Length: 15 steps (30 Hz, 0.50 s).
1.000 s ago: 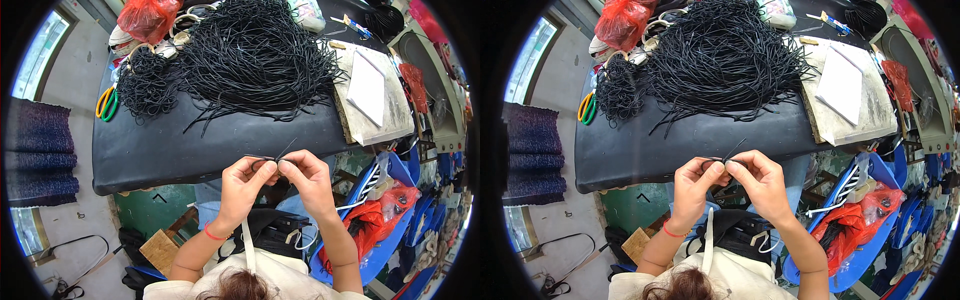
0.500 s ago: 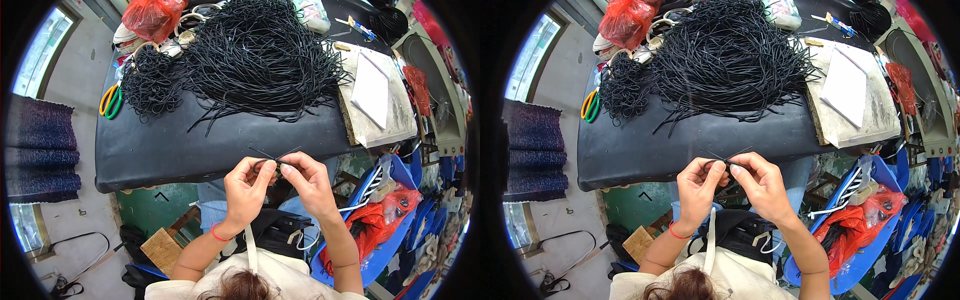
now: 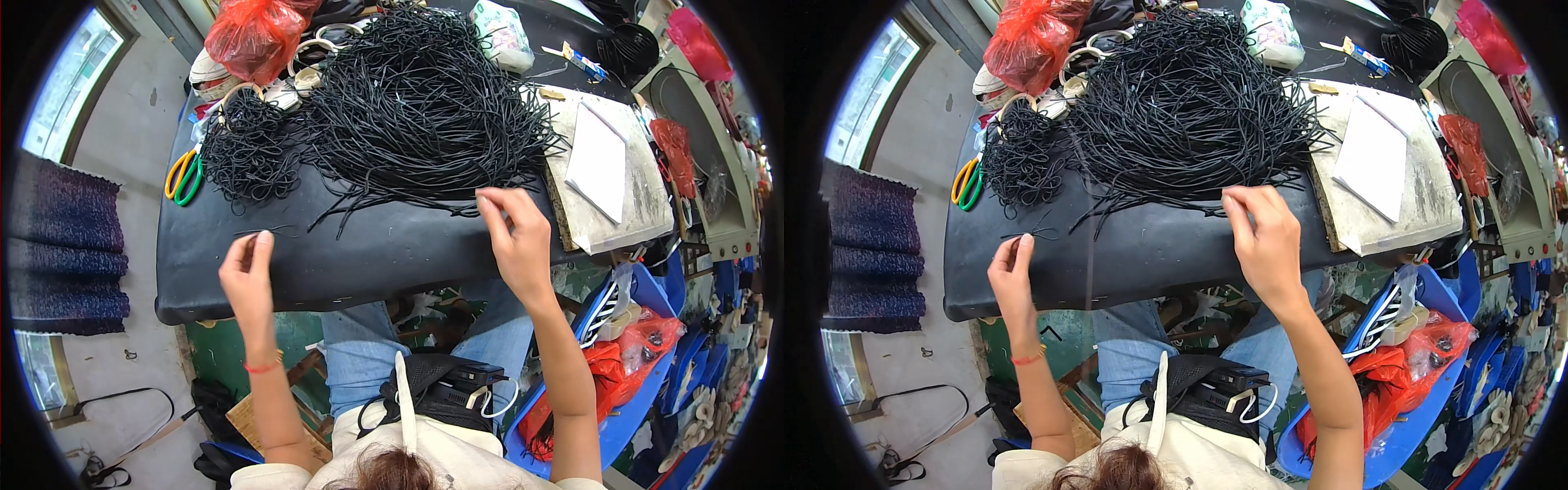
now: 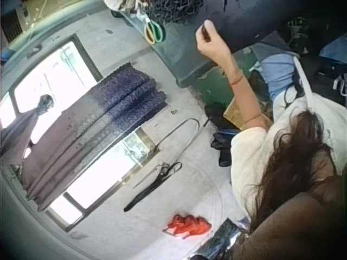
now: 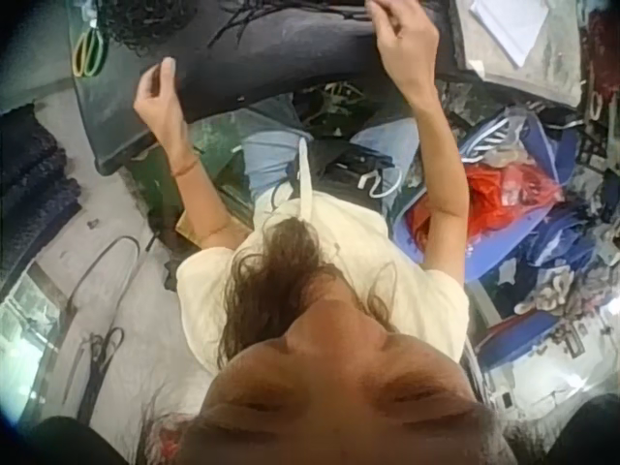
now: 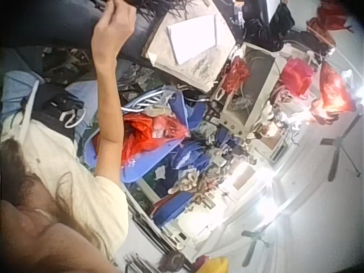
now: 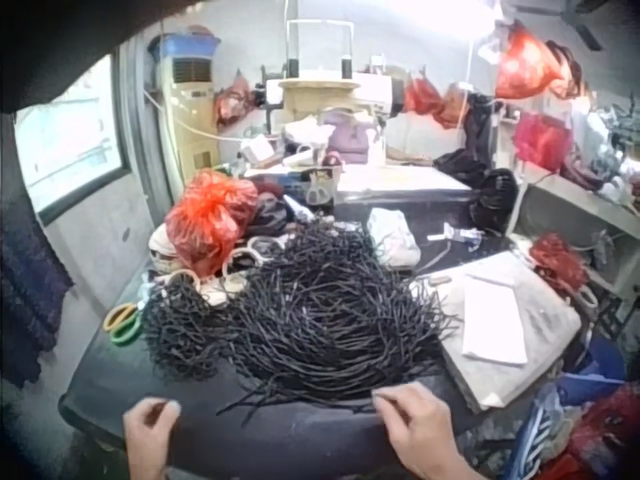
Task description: The person sits at a workbench and repeatedly ties small black cords into knots by hand. They pick up individual cords from a large pile, form a loop, and secure the knot before placing the finished item on the table.
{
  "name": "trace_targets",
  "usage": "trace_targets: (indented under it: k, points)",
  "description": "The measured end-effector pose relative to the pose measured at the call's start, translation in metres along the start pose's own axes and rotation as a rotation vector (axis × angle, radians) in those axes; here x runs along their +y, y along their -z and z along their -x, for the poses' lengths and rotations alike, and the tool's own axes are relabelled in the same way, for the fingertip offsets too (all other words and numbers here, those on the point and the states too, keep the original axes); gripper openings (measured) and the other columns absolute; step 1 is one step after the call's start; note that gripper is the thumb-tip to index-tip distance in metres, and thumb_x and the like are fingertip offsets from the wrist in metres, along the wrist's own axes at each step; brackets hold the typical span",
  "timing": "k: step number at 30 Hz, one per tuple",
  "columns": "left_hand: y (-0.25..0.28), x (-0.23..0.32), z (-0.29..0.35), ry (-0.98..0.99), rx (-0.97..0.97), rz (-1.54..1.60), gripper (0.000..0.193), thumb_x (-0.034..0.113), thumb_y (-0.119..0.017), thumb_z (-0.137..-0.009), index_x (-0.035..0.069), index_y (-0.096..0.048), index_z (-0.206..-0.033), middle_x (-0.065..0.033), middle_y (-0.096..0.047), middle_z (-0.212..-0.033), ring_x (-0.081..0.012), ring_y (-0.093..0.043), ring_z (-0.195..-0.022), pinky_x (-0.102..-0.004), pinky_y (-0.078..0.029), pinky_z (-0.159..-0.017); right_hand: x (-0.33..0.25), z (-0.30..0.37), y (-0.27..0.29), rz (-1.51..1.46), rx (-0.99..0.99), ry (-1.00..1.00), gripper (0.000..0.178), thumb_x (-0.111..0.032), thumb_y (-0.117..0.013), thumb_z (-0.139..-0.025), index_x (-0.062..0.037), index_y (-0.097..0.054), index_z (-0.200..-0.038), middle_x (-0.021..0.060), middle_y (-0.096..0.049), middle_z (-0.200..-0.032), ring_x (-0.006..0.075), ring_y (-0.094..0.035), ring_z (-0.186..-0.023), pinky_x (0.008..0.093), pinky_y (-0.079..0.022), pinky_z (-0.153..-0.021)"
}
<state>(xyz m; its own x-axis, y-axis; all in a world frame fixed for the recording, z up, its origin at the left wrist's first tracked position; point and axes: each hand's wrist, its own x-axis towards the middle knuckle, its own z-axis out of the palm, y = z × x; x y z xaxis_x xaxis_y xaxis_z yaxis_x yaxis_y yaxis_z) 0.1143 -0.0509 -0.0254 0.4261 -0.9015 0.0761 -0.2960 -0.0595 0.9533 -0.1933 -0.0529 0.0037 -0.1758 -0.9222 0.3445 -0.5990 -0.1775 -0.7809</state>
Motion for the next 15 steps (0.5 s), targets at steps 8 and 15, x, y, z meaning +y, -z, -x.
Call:
trace_targets:
  k: [8, 15]
  points:
    - [-0.018, 0.020, 0.002, -0.541, 0.249, -0.619, 0.031, 0.016, -0.066, -0.078, 0.005, -0.057, -0.106, -0.0104, -0.054, -0.107, -0.0277, -0.046, -0.106, -0.0387, -0.034, -0.092, 0.008, -0.006, -0.044, 0.401, -0.110, 0.420, 0.006, -0.008, -0.062, -0.076, -0.0047, -0.061, -0.080, 0.0058, -0.054, -0.079, 0.0240, -0.049, -0.078, 0.0345, -0.040, -0.070]
    - [-0.078, 0.036, 0.042, -0.761, -0.212, -0.291, 0.021, 0.003, -0.063, -0.077, 0.003, -0.064, -0.098, -0.0109, -0.061, -0.104, -0.0285, -0.055, -0.099, -0.0370, -0.044, -0.086, 0.006, 0.003, -0.055, 0.434, -0.033, 0.460, 0.009, -0.010, -0.060, -0.076, -0.0065, -0.057, -0.084, 0.0037, -0.052, -0.081, 0.0206, -0.048, -0.080, 0.0329, -0.036, -0.071]
